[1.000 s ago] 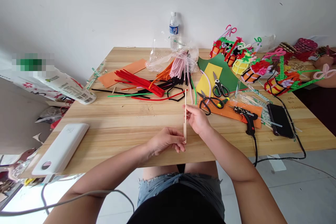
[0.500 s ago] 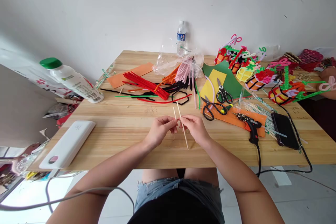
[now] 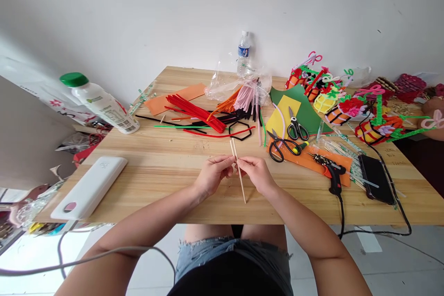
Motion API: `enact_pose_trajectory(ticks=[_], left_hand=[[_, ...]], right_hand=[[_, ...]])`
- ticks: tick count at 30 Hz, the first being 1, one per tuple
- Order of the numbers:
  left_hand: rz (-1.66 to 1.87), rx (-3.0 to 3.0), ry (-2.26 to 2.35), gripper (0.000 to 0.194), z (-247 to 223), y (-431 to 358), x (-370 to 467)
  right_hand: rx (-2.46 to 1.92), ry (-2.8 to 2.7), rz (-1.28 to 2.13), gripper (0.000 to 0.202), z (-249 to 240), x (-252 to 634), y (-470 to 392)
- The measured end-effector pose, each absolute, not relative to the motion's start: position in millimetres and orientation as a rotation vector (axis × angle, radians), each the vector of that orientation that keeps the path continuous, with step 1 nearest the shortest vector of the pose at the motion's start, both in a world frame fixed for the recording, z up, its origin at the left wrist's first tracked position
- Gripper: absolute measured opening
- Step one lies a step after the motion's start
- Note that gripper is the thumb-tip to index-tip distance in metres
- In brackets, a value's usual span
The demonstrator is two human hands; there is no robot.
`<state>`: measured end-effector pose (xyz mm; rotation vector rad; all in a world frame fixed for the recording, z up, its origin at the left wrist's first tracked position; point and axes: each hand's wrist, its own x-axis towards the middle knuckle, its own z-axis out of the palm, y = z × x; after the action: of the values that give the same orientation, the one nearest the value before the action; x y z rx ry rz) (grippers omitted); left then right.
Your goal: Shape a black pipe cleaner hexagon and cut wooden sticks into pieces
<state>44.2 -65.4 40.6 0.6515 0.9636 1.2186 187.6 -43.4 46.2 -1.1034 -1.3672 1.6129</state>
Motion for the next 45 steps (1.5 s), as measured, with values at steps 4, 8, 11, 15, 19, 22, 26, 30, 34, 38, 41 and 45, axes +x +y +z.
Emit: enact_pose_trajectory(ticks=[4, 8, 11, 15, 19, 22, 26, 30, 34, 38, 41, 45], left_hand=[[1.244, 0.688, 0.98, 0.023, 40, -68, 46], [1.284, 0.734, 0.982, 0.021, 41, -70, 46], [1.308, 0.736, 0.96, 0.023, 45, -68, 45], [1.339, 0.737, 0.957, 0.023, 52, -65, 41], [1.34, 0.758, 0.922, 0.021, 56, -62, 37], [1.33, 0.739, 0.91, 0.021, 56, -62, 36], [1.316, 0.733, 0.905, 0.02, 56, -62, 36], [1.311, 0.729, 0.891, 0.02, 58, -62, 36], [1.312, 0.703, 0.891, 0.021, 58, -61, 36], [1.311, 0.686, 0.898, 0.021, 57, -61, 36], [1.31, 0.689, 0.901, 0.02, 57, -61, 36], [1.304, 0.708, 0.912, 0.021, 58, -61, 36]], right_hand=[[-1.099, -1.388, 1.606, 0.025, 46, 189, -42], [-1.065, -1.453, 1.584, 0.024, 47, 189, -42], [-1.019, -1.505, 1.601, 0.026, 49, 190, -44], [-1.02, -1.501, 1.632, 0.023, 52, 190, -46], [-1.041, -1.458, 1.663, 0.022, 56, 189, -47], [-1.038, -1.438, 1.684, 0.022, 58, 189, -47], [-1.041, -1.429, 1.702, 0.021, 58, 189, -47], [-1.042, -1.429, 1.701, 0.021, 57, 190, -46], [-1.051, -1.45, 1.687, 0.021, 56, 190, -45], [-1.066, -1.453, 1.679, 0.021, 54, 190, -45], [-1.082, -1.463, 1.664, 0.021, 53, 191, -44], [-1.101, -1.461, 1.655, 0.023, 53, 191, -44]])
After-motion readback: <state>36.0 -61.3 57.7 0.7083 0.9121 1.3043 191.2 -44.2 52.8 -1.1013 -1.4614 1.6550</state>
